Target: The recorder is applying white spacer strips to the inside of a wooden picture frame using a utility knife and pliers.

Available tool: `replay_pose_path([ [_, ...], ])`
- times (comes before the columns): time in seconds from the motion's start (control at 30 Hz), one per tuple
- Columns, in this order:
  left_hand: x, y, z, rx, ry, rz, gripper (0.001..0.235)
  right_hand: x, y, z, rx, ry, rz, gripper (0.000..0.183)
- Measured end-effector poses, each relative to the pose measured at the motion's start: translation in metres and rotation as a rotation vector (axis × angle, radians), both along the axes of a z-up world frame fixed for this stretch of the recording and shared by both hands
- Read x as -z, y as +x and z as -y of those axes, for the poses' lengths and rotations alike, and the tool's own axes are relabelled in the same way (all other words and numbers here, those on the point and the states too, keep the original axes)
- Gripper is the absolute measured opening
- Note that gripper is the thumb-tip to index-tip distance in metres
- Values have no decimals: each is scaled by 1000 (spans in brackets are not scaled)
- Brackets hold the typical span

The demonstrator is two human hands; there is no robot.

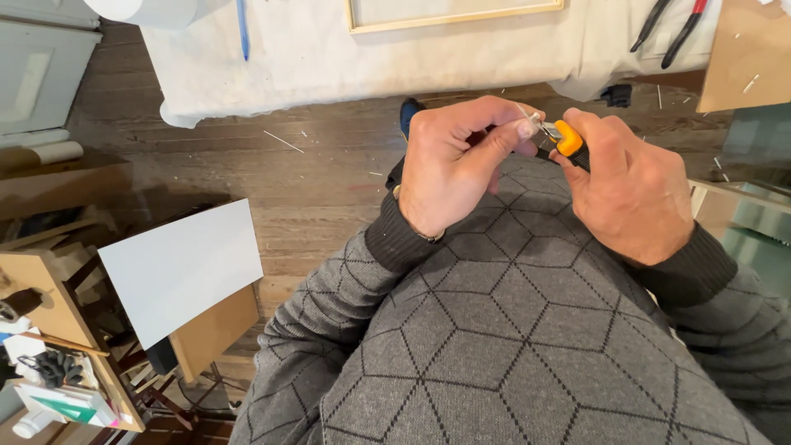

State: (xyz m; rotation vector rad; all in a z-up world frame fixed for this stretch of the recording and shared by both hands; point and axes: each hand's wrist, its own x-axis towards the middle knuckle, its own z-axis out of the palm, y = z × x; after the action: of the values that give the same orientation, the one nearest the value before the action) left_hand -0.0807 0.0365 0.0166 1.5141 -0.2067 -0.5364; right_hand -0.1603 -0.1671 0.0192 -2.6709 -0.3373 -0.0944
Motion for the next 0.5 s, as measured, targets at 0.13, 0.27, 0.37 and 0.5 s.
replay_pose_path([
  [0.13, 2, -4, 4, -10, -44, 19, 15, 4, -2, 4, 14, 13, 16, 57],
  [0.27, 5, -5, 10, 0, -23, 29, 16, 20, -11, 14, 23, 99, 73, 54],
  [0.37, 8, -3, 12, 23, -4, 25, 16, 52, -23, 32, 127, 264, 117, 51],
  [0.5, 12, 0, 12, 63, 92, 117, 17, 93, -21, 62, 280, 263, -141, 38],
])
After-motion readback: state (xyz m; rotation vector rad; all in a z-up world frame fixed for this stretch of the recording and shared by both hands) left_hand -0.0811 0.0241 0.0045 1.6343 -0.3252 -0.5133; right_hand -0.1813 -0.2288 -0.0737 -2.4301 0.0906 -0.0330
